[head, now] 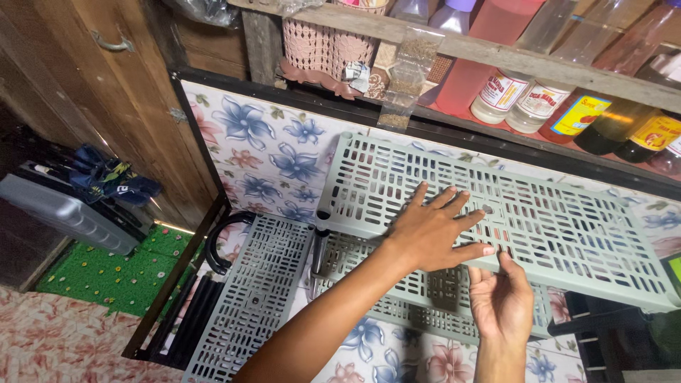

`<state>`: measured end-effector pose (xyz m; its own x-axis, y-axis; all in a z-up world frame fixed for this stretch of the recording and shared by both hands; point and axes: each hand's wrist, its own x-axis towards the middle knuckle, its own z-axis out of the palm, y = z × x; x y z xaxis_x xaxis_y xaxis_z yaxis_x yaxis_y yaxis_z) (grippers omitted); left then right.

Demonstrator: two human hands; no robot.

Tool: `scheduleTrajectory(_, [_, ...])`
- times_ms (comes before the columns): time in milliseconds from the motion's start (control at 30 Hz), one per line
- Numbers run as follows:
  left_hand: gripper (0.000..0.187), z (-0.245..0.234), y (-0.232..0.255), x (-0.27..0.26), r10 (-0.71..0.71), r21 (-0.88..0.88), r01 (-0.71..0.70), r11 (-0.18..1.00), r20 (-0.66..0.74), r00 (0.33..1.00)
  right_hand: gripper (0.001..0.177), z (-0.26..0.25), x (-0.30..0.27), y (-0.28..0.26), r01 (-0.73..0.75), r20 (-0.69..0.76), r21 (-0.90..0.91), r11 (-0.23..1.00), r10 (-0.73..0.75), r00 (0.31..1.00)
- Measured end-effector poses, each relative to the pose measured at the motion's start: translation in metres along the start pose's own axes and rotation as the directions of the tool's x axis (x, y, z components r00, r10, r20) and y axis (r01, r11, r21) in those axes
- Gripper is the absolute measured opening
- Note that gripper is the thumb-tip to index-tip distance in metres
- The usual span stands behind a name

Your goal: The person assembles a shelving unit by inserting black cylindrical legs into light green perforated plastic shelves and securing them. The person repeatedly positions and presses the legs into place on multiple shelves.

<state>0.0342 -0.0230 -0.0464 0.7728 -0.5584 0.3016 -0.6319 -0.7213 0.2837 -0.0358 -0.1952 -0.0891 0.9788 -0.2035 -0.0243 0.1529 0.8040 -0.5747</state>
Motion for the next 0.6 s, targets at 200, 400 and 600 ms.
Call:
scheduleTrajectory(200, [0.083,0.002,0.008,-0.002,-0.033,-0.007,0.033,0.999,0.029,0.999,0.053,0.000,-0.005,-0.005,-0.018,0.003,-0.018,1.000,0.018,1.000])
scheduleTrajectory(400, [0.080,0.006,0.016,-0.002,-0.068,0.004,0.068,0.998,0.039,0.997,0.050,-0.011,0.002,-0.010,-0.047,-0.033,-0.057,0.997,0.045,0.998])
scheduleTrajectory(600, [0.079,0.010,0.010,-0.012,-0.024,0.013,0.025,1.000,-0.043,0.999,0.035,-0.033,0.005,-0.001,-0.084,-0.045,-0.060,0.995,0.081,0.996])
